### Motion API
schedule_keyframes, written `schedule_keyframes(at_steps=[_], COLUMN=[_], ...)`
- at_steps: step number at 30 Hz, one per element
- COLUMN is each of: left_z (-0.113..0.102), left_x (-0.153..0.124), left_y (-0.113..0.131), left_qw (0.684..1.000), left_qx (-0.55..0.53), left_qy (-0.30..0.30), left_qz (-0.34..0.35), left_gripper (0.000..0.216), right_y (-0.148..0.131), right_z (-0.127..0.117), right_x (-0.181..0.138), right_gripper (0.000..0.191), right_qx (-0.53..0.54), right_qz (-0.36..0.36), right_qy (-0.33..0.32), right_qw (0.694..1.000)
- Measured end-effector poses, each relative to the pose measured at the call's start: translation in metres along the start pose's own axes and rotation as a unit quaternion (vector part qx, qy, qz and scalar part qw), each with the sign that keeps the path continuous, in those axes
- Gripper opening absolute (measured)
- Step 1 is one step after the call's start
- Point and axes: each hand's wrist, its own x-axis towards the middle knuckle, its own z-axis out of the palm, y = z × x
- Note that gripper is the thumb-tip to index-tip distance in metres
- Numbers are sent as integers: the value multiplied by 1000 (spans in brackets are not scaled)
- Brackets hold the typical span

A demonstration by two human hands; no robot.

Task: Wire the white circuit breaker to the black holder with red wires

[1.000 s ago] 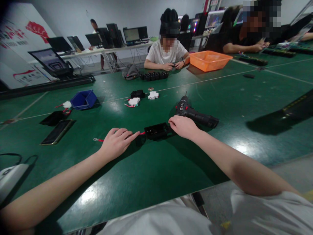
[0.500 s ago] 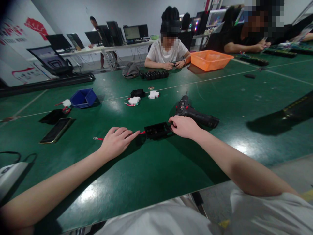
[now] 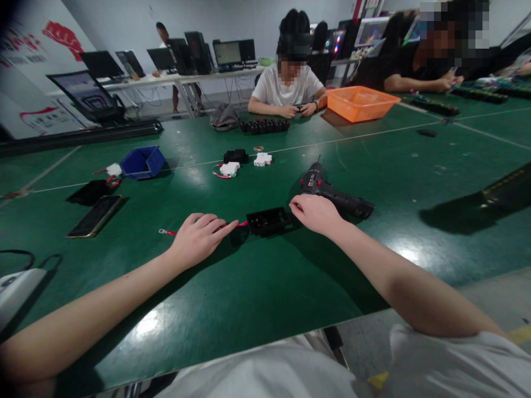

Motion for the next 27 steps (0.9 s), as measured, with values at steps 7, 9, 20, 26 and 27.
schedule_keyframes(at_steps=[7,9,20,26,27], left_z=[0,0,-2,-2,-2], left_x=[0,0,1,1,1], left_y=[0,0,0,0,0], left_qw=[1000,1000,1000,1000,1000], left_qx=[-5,-4,-17,-18,-12], left_qy=[2,3,2,3,3], left_qz=[-1,0,-4,-3,-1], left_gripper=[46,46,46,46,45], right_y=[1,1,3,4,4], right_z=[-1,-1,3,6,6], right_x=[0,0,1,0,0], right_gripper=[22,18,11,26,28], right_qx=[177,167,102,59,49], right_qz=[59,65,49,14,5], right_qy=[76,80,60,-5,-16], right_qw=[979,981,992,998,999])
